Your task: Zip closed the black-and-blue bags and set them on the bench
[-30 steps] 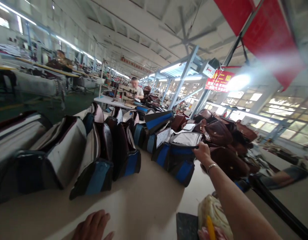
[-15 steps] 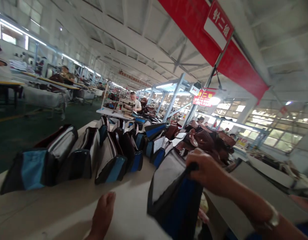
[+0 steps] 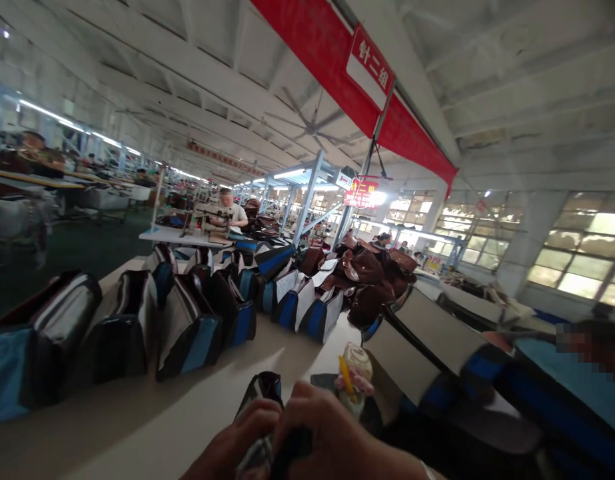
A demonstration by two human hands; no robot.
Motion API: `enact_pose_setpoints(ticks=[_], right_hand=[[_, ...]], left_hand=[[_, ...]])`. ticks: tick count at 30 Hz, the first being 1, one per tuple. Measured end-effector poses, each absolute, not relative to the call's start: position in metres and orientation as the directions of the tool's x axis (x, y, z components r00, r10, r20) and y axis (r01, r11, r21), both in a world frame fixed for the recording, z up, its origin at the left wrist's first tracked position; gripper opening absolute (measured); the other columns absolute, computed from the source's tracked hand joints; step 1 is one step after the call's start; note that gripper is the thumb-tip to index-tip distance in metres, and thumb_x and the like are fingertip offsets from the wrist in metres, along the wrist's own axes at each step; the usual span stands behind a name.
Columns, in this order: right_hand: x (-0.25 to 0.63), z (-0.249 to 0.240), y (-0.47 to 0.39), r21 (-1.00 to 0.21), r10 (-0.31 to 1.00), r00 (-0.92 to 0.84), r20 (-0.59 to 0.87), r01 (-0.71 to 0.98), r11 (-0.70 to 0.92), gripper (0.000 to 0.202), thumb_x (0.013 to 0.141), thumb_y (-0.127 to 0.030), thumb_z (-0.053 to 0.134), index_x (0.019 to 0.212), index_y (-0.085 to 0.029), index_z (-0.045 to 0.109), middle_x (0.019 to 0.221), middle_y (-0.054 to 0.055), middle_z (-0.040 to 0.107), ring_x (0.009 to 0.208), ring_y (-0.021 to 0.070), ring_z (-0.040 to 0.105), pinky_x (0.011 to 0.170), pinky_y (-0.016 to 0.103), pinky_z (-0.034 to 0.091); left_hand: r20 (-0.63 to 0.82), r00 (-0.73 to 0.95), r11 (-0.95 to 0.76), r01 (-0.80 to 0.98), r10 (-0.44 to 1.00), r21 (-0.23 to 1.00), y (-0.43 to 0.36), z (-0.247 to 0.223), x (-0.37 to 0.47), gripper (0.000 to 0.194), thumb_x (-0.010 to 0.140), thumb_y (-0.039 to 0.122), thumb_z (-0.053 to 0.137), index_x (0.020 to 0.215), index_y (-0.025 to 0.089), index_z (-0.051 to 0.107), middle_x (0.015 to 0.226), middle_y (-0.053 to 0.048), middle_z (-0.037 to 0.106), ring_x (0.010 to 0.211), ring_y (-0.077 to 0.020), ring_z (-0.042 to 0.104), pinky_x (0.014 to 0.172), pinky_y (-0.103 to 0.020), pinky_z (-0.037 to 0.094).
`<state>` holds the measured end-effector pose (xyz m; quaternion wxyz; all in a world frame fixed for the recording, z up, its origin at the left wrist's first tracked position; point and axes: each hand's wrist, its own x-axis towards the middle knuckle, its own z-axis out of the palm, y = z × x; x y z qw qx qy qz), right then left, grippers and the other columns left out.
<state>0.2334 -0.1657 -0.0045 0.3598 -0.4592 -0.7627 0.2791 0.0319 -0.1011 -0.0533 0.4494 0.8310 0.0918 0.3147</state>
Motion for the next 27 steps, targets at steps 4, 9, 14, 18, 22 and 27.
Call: enact_pose_setpoints(ticks=[4,9,14,18,22,27], right_hand=[[0.238,0.000,-0.172,-0.798,0.904,-0.212,0.371,0.425,0.427,0.026,0.055,-0.013,0.087,0.075,-0.021,0.073,0.085,-0.003,0.062,0.072,0.0122,0.056,0.062,0.022,0.041],[0.245,-0.013,-0.174,-0.890,0.970,0.017,0.244,0.400,0.217,0.041,0.043,-0.007,0.083,0.077,-0.020,0.063,0.077,-0.007,0.060,0.070,0.0111,0.047,0.062,0.022,0.036],[0.252,-0.010,-0.183,-0.893,0.976,0.086,0.199,0.427,0.145,0.042,0.041,-0.004,0.079,0.075,-0.020,0.059,0.073,-0.008,0.056,0.068,0.0106,0.046,0.060,0.022,0.033],[0.265,-0.007,-0.195,-0.913,0.984,0.169,0.049,0.408,-0.024,0.056,0.042,-0.004,0.085,0.093,-0.020,0.068,0.077,-0.008,0.056,0.068,0.0104,0.048,0.059,0.022,0.033],[0.274,0.000,-0.206,-0.863,0.990,0.137,-0.029,0.496,-0.094,0.038,0.047,-0.006,0.087,0.076,-0.018,0.067,0.064,-0.010,0.052,0.060,0.0082,0.042,0.053,0.022,0.027],[0.281,0.015,-0.216,-0.886,0.994,0.059,0.093,0.460,0.055,0.032,0.059,-0.016,0.088,0.064,-0.018,0.057,0.059,-0.009,0.044,0.058,0.0086,0.035,0.051,0.023,0.024]], left_hand=[[0.404,0.847,-0.535,-0.176,0.346,0.826,-0.089,-0.039,0.038,0.062,0.091,0.074,0.049,0.136,0.033,0.057,0.126,-0.008,0.060,0.119,-0.0316,0.054,0.103,-0.042,0.046],[0.320,0.918,-0.552,-0.144,0.236,0.821,-0.075,-0.028,0.054,0.063,0.087,0.075,0.056,0.127,0.027,0.062,0.120,-0.008,0.061,0.112,-0.0298,0.054,0.101,-0.039,0.045],[0.310,0.925,-0.547,-0.146,0.219,0.824,-0.067,-0.035,0.075,0.077,0.071,0.091,0.057,0.102,0.021,0.060,0.106,-0.005,0.059,0.095,-0.0234,0.051,0.087,-0.031,0.046],[0.203,0.942,-0.570,-0.014,0.269,0.821,-0.070,-0.039,0.084,0.069,0.075,0.087,0.058,0.096,0.022,0.056,0.098,0.000,0.057,0.088,-0.0193,0.046,0.079,-0.026,0.042],[0.172,0.975,-0.566,-0.062,0.143,0.822,-0.070,-0.031,0.097,0.067,0.076,0.086,0.058,0.087,0.020,0.056,0.094,0.001,0.055,0.083,-0.0170,0.045,0.073,-0.025,0.039],[0.143,0.986,-0.556,-0.071,0.087,0.828,-0.068,-0.009,0.106,0.062,0.074,0.072,0.075,0.068,0.019,0.045,0.070,0.006,0.040,0.065,-0.0114,0.033,0.057,-0.026,0.025]])
